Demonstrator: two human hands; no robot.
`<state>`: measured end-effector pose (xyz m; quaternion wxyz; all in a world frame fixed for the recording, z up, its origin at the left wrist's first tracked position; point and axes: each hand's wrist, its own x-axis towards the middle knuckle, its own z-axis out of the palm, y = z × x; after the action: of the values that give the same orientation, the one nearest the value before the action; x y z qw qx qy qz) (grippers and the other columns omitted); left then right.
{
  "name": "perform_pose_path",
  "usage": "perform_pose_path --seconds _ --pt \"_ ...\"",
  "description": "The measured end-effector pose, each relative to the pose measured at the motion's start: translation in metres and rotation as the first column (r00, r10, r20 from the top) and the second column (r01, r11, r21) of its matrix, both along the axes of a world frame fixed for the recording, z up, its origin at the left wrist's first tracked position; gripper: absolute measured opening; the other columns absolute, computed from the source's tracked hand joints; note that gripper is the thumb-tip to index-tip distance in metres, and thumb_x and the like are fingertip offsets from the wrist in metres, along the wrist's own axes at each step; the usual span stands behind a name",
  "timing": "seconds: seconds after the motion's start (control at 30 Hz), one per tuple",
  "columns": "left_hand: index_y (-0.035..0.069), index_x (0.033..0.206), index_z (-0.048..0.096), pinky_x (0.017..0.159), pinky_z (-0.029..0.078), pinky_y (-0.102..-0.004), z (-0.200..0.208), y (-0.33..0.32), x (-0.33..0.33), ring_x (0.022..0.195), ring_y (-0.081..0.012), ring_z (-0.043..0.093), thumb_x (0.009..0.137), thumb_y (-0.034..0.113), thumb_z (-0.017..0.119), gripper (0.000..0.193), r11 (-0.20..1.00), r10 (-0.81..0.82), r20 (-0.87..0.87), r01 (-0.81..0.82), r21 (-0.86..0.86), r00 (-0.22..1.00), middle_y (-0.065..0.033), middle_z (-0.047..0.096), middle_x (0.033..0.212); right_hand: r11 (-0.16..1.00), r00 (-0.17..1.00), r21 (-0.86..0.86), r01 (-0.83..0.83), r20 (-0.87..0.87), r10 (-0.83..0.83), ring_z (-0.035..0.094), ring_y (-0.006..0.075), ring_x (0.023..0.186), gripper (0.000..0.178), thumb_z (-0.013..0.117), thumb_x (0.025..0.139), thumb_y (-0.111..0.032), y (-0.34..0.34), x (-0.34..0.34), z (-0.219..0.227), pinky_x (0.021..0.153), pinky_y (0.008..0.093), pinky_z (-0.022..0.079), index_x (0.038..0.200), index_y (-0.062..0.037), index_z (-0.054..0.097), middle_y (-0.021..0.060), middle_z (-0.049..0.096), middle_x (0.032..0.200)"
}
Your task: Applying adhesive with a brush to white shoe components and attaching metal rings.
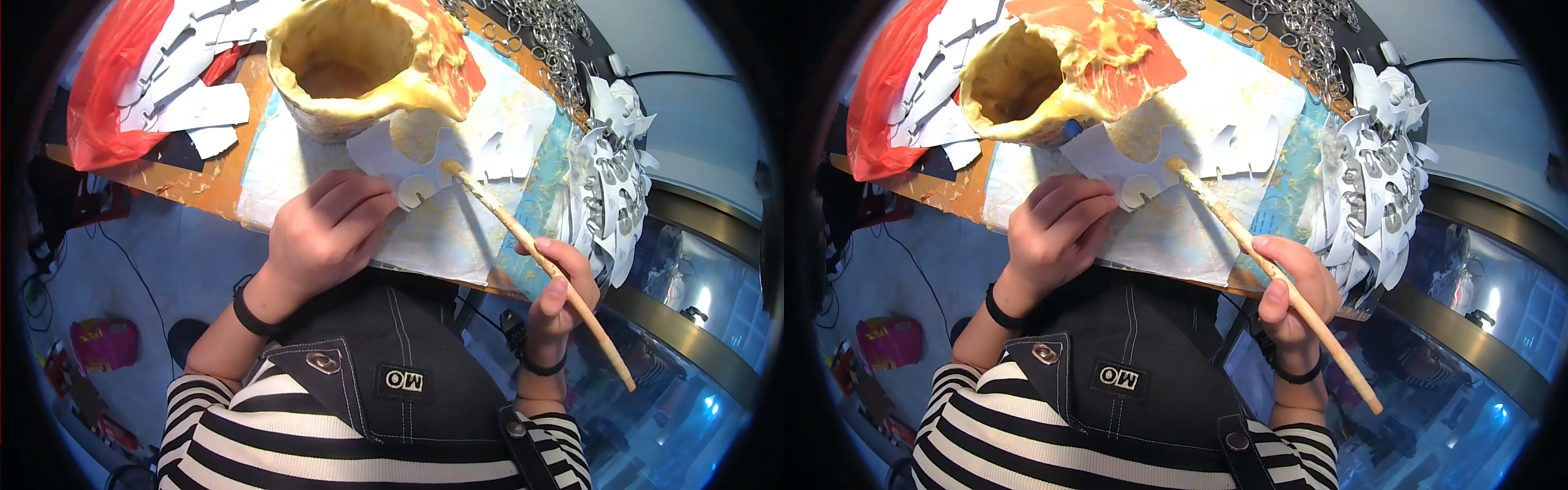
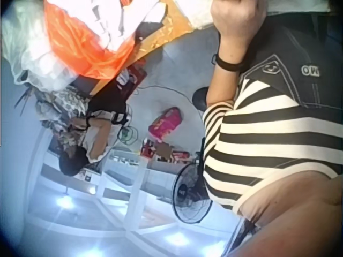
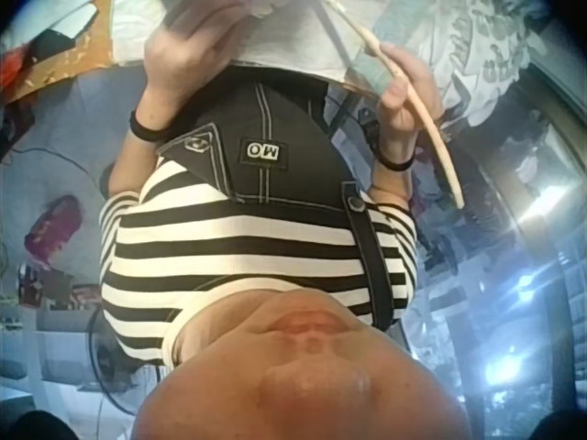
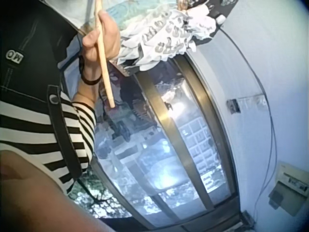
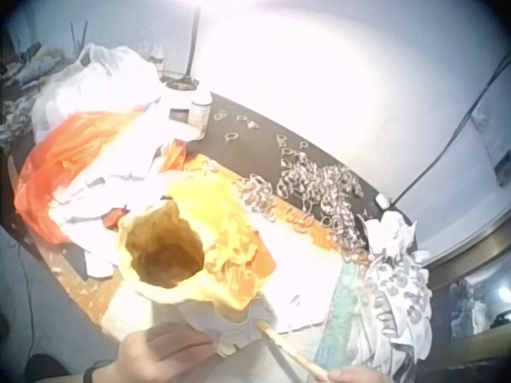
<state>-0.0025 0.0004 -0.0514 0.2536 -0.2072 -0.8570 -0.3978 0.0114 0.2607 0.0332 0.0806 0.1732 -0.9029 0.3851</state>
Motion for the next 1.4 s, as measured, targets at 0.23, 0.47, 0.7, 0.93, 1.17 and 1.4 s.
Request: perform_pose_path --seconds 0.23,0.47,0.7,0.93,1.17,1.4 --pt "0.007 0.084 0.064 0.058 0.052 -0.0302 0.003 0.000 -0.002 0.074 -0.0195 0.062 0.058 -0.001 0.068 0.027 1.000 -0.007 0.002 0.007 0.006 1.000 -0.0010 0.063 0.089 0.999 0.997 0.028 0.038 0.065 -0.039 0.066 0.0258 0.073 0.048 0.044 0.091 -0.039 -0.002 -0.001 0.005 0.073 0.0330 0.052 0.095 0.0064 0.058 0.0189 0.064 0.078" --pt "0.004 0.082 0.065 0.059 0.053 -0.0311 0.006 0.001 -0.002 0.069 -0.0236 0.063 0.059 -0.007 0.071 0.026 0.999 -0.018 0.020 0.017 0.032 1.000 -0.0066 0.064 0.084 0.999 0.998 0.002 0.054 0.024 -0.054 0.065 0.0239 0.066 0.038 0.047 0.087 -0.033 -0.001 -0.001 0.005 0.062 0.0301 0.051 0.086 0.0005 0.065 0.0128 0.067 0.079" --pt "0.007 0.084 0.065 0.059 0.053 -0.0304 0.001 0.000 -0.002 0.075 -0.0202 0.062 0.059 0.000 0.068 0.027 1.000 -0.002 -0.002 0.002 0.004 1.000 -0.0012 0.063 0.089 0.999 0.998 0.036 0.031 0.049 -0.032 0.063 0.0247 0.067 0.044 0.043 0.087 -0.035 0.006 0.000 0.020 0.067 0.0321 0.051 0.091 0.0068 0.057 0.0177 0.062 0.077" --pt "0.007 0.085 0.065 0.059 0.053 -0.0305 0.000 0.000 0.000 0.075 -0.0203 0.063 0.060 0.000 0.069 0.027 1.000 0.002 -0.006 -0.002 0.003 1.000 -0.0012 0.063 0.089 0.997 0.997 0.010 0.072 0.014 -0.072 0.064 0.0257 0.070 0.045 0.043 0.089 -0.034 -0.005 -0.012 0.017 0.069 0.0333 0.051 0.093 0.0077 0.057 0.0187 0.062 0.078" --pt "0.007 0.084 0.065 0.059 0.053 -0.0303 0.001 0.001 -0.001 0.075 -0.0205 0.063 0.060 0.000 0.070 0.025 1.000 0.008 0.000 -0.008 0.011 1.000 -0.0015 0.063 0.087 0.998 0.999 0.059 0.034 0.023 -0.036 0.060 0.0228 0.062 0.039 0.041 0.083 -0.029 0.000 -0.017 0.025 0.062 0.0316 0.050 0.082 0.0070 0.057 0.0156 0.059 0.073" --pt "0.007 0.084 0.065 0.059 0.053 -0.0302 0.002 0.001 -0.002 0.075 -0.0205 0.063 0.060 -0.001 0.069 0.026 1.000 0.003 0.000 -0.003 0.008 1.000 -0.0016 0.063 0.087 0.970 0.985 -0.199 0.140 -0.074 -0.158 0.060 0.0227 0.057 0.040 0.041 0.082 -0.028 0.017 -0.026 0.036 0.057 0.0302 0.049 0.080 0.0085 0.057 0.0161 0.058 0.064"
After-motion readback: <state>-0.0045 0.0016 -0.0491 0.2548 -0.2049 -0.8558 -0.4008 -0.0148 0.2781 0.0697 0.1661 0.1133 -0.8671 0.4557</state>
